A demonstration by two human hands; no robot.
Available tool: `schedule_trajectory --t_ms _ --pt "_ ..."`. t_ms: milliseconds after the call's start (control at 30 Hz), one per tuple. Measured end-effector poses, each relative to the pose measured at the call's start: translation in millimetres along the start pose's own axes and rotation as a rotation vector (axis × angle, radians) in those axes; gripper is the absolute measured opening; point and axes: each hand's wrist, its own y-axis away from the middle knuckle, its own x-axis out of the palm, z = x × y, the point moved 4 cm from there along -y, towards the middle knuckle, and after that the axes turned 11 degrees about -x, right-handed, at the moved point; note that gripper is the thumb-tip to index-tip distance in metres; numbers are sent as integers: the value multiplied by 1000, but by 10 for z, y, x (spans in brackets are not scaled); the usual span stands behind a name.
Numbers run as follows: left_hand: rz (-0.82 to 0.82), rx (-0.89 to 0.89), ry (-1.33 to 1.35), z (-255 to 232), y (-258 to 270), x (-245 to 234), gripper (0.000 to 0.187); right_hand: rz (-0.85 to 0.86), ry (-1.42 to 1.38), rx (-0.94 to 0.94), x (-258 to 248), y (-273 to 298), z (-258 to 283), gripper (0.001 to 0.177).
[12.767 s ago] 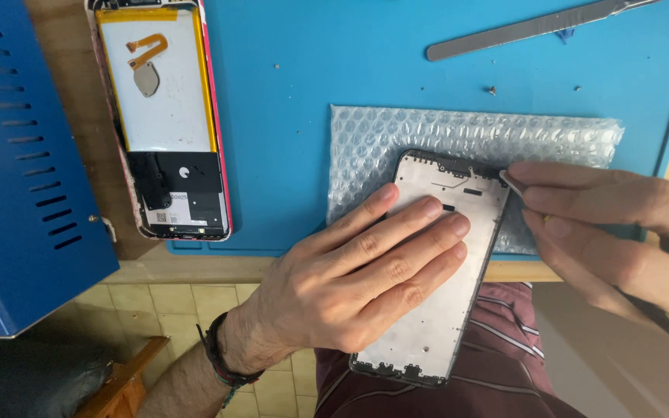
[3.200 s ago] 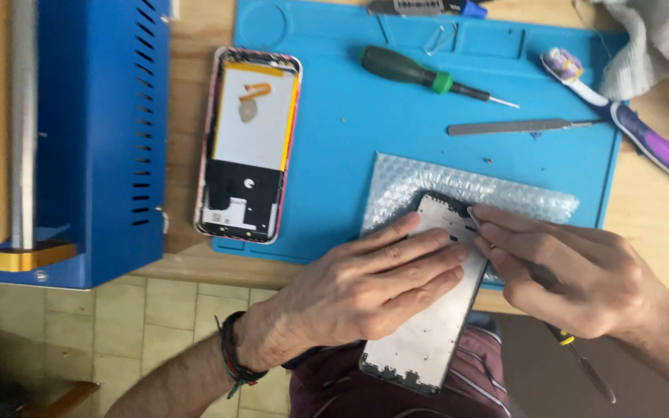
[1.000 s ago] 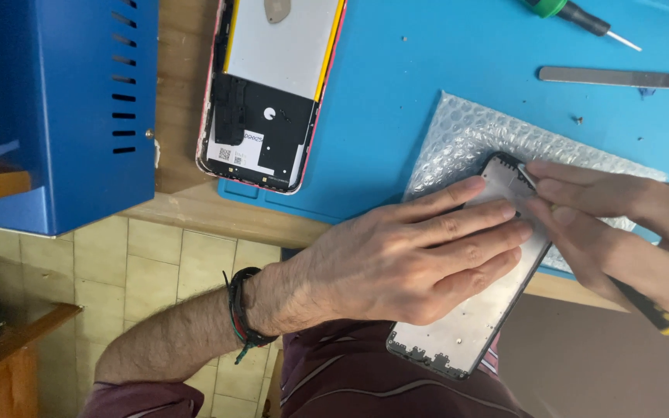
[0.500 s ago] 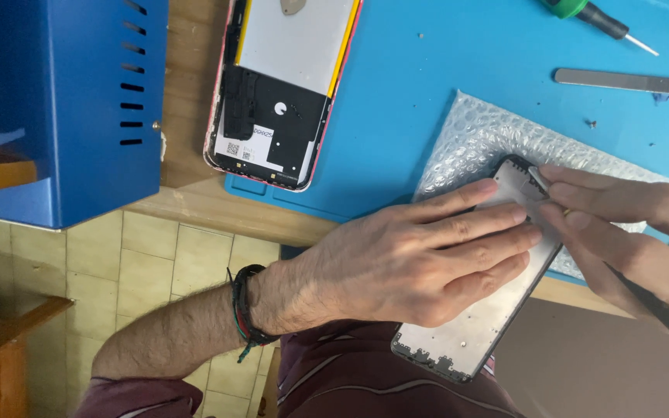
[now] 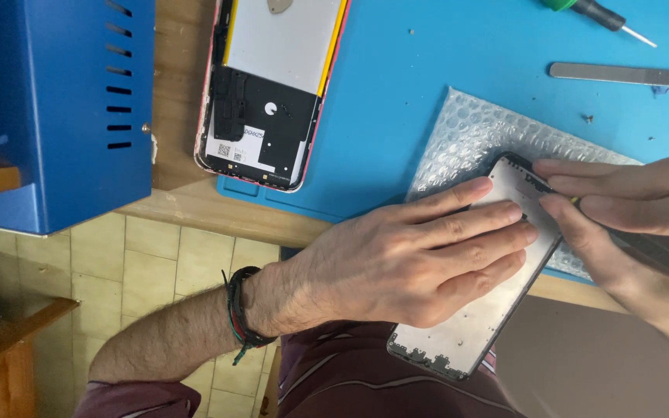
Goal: The person uses a yellow-handled prying tool to scrape and remove adhesive residue from the back of a white smartphone chassis. The device is placed on a blue workbench mat, and the person works methodically along the edges and surface of the phone's back panel.
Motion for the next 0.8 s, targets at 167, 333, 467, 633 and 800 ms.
schedule_trajectory --t_ms 167,333,467,633,800 --pt "-10 1 -9 1 4 -2 17 2 -60 35 87 8 -122 21" --pt "-23 -2 11 -3 -7 -9 16 -3 -80 132 51 -129 66 21" --pt "-36 -4 0 -5 -14 -25 16 -48 -125 216 52 -66 -17 24" --pt "-20 -3 6 -6 -12 -17 16 -33 -91 126 17 -177 158 22" --pt "-23 1 4 -13 -11 -17 16 -84 -92 105 33 -137 119 26"
